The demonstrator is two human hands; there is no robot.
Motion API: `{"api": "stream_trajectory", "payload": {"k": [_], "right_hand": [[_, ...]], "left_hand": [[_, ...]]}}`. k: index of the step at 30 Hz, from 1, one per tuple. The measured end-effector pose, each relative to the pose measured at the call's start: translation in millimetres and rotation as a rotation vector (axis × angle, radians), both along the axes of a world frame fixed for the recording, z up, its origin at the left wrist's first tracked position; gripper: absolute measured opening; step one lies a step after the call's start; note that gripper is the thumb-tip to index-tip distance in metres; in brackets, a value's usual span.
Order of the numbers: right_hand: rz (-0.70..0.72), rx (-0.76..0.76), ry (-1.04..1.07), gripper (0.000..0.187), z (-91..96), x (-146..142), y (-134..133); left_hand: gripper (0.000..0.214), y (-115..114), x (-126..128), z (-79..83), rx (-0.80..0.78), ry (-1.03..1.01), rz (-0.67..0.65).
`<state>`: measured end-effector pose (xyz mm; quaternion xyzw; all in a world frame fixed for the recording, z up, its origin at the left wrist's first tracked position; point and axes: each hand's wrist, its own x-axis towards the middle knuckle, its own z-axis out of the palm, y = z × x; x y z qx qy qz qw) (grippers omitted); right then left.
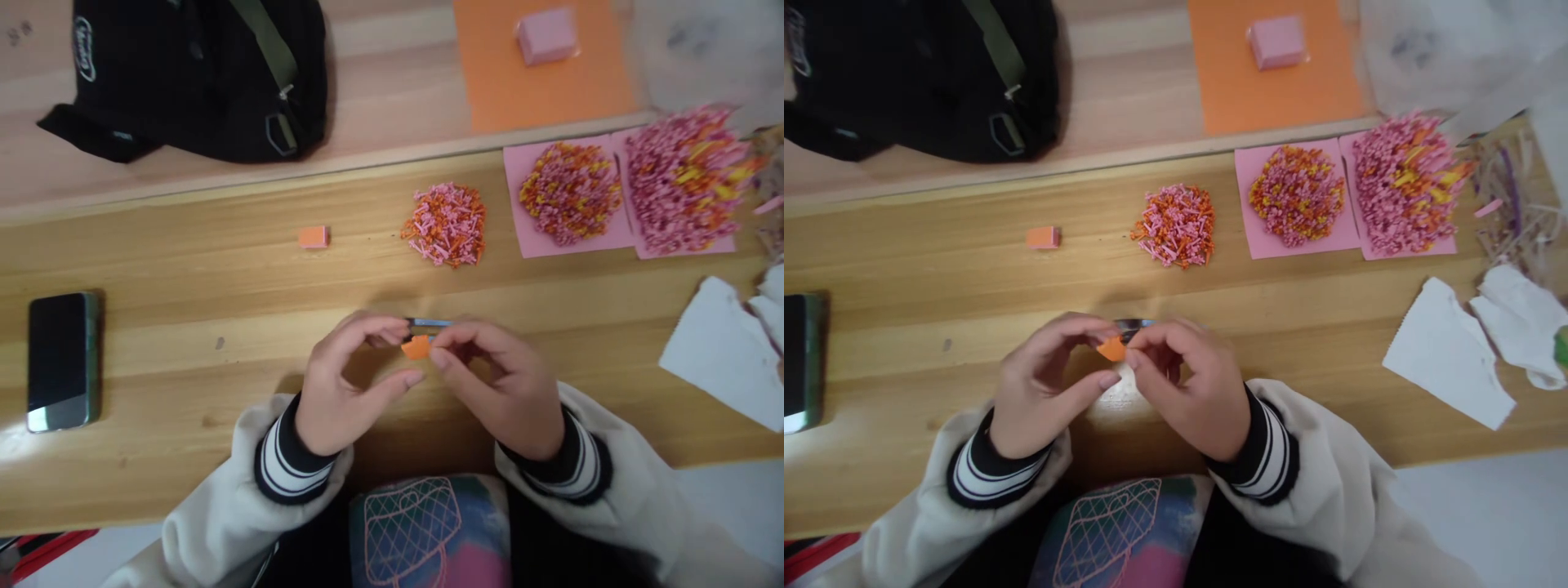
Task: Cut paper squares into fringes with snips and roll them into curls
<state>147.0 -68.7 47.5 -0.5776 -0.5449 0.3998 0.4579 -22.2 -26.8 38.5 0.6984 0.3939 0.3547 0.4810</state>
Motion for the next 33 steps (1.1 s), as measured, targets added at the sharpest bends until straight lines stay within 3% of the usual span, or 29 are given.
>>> {"api": "stream_trajectory", "payload": {"k": [4,8,15,23,33], "right_hand": [[-0.047,-0.341,0.546,0.012,-4.1,-1,5],[-0.045,-0.407,0.696,0.015,-4.6,-3,6],[-0.058,-0.393,0.714,0.010,-3.1,-5,3],[-0.074,-0.365,0.706,0.006,-2.8,-6,3],[-0.096,-0.302,0.485,0.011,0.0,-7,2]], "left_hand": [[0.014,-4,1,-0.7,-0.311,-0.206,-0.054],[0.005,-6,7,-3.6,-0.472,-0.377,-0.026],[0.007,-8,12,-8.2,-0.570,-0.470,0.026],[0.011,-8,11,-9.3,-0.566,-0.480,0.071],[0.011,-7,14,-7.6,-0.544,-0.442,0.123]]}}
